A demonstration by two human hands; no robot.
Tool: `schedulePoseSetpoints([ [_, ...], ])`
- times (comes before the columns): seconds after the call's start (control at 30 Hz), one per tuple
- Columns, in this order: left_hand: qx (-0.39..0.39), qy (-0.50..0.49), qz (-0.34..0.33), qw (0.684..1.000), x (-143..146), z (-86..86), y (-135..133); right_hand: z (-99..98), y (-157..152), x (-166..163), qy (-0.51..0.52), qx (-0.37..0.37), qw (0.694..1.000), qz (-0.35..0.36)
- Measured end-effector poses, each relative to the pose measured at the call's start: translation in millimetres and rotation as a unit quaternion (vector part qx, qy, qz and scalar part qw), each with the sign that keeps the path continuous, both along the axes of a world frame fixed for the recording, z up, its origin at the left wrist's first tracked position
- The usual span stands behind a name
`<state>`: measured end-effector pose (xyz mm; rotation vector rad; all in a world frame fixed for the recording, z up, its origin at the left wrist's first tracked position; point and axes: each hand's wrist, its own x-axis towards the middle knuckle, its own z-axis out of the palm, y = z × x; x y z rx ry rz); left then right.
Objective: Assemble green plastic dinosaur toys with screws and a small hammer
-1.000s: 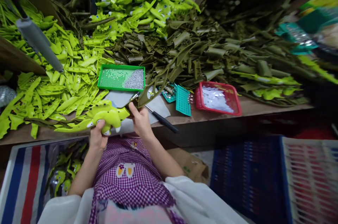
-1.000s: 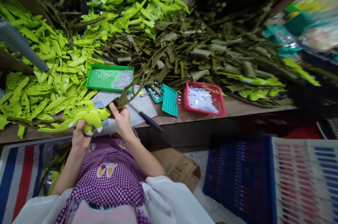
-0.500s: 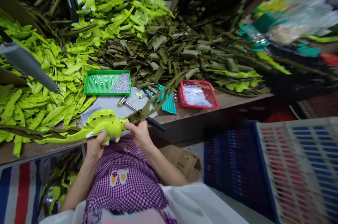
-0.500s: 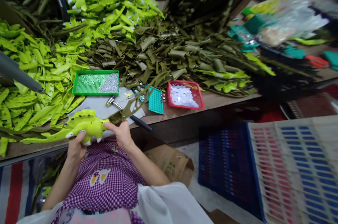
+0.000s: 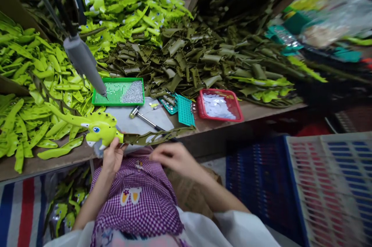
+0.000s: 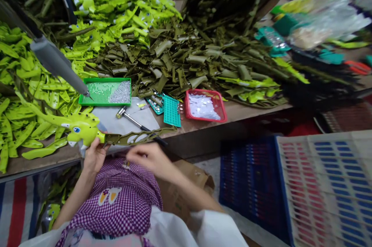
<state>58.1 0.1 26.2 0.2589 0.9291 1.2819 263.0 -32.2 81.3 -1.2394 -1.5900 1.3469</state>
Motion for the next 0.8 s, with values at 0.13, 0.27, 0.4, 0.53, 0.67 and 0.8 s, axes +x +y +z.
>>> schedulePoseSetpoints([
  [0.13, -0.018, 0.015, -0.013, 1.000, -10, -14.3, -7, -16.3, 84, 50, -0.323, 0.208, 0.903, -0.193],
  [0.27, -0.023, 0.018, -0.024, 0.999, -11, -23.9, -11, -55.7, 153, 75, -0.546, 0.221, 0.800, -0.113],
  [0.4, -0.021, 0.005, -0.029, 0.999, -15, -24.3, -12, -45.0, 156, 90, -0.582, 0.257, 0.771, -0.041],
  [0.53, -0.055, -0.012, -0.021, 0.998, -18, -21.2, -12, 3.2, 125, 66, -0.574, 0.260, 0.774, 0.061],
  [0.67, -0.083, -0.013, -0.005, 0.996, -19, -19.7, -11, 13.5, 116, -14, -0.540, 0.203, 0.759, 0.302],
  [0.8, -0.087, -0.006, -0.014, 0.996, -19, -20.9, -10, -14.3, 140, -82, -0.526, 0.233, 0.738, 0.353],
])
